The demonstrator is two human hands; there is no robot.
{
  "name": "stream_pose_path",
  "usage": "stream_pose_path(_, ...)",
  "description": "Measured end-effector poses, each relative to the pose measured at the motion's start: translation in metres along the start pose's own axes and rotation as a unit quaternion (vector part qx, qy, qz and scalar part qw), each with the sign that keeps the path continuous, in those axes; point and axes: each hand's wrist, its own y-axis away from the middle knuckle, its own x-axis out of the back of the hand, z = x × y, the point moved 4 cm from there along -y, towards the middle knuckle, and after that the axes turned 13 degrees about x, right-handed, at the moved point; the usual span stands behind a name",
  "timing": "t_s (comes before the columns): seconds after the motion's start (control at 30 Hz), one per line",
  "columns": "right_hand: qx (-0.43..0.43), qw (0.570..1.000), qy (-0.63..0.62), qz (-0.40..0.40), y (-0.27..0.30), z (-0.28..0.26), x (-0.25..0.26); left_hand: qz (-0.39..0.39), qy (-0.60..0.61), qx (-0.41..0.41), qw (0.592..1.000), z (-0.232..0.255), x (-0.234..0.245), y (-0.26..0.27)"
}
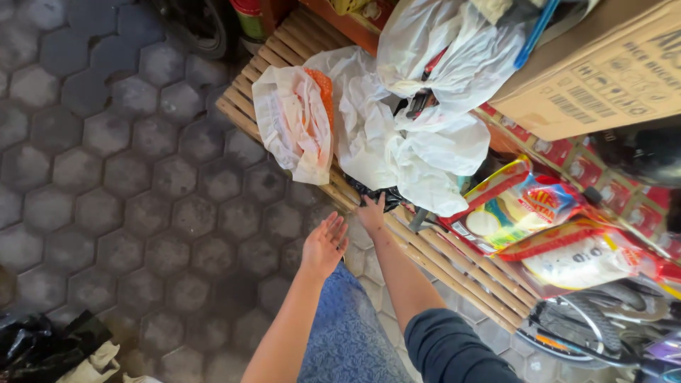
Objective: The person picks up various shoes and sandals from the floor and places them into a black plastic bag inside a bin.
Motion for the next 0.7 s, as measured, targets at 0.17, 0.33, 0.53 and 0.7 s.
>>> stream_pose_path(0.17,-0.106,0.993,-0.057,0.003,-0.006,-0.026,0.043,0.027,0.013,0.009,1.0,0.0,0.019,-0.016)
stream_pose_path(0.33,-0.142,0.927,-0.317,0.144,-0.014,-0.068,0.12,0.053,-0.023,0.008,0.998,-0.001,-0.005,-0.011)
stream_pose_path(0.53,-0.116,0.937,-0.296,0.148,-0.021,-0.103,0.178,0.027,-0.077,0.013,0.997,-0.007,-0.027,-0.017)
stream_pose_path(0.7,0.014,0.985,-0.059,0.164,-0.02,-0.162,0.188,0.013,-0.077,-0.001,0.997,0.0,-0.035,-0.009)
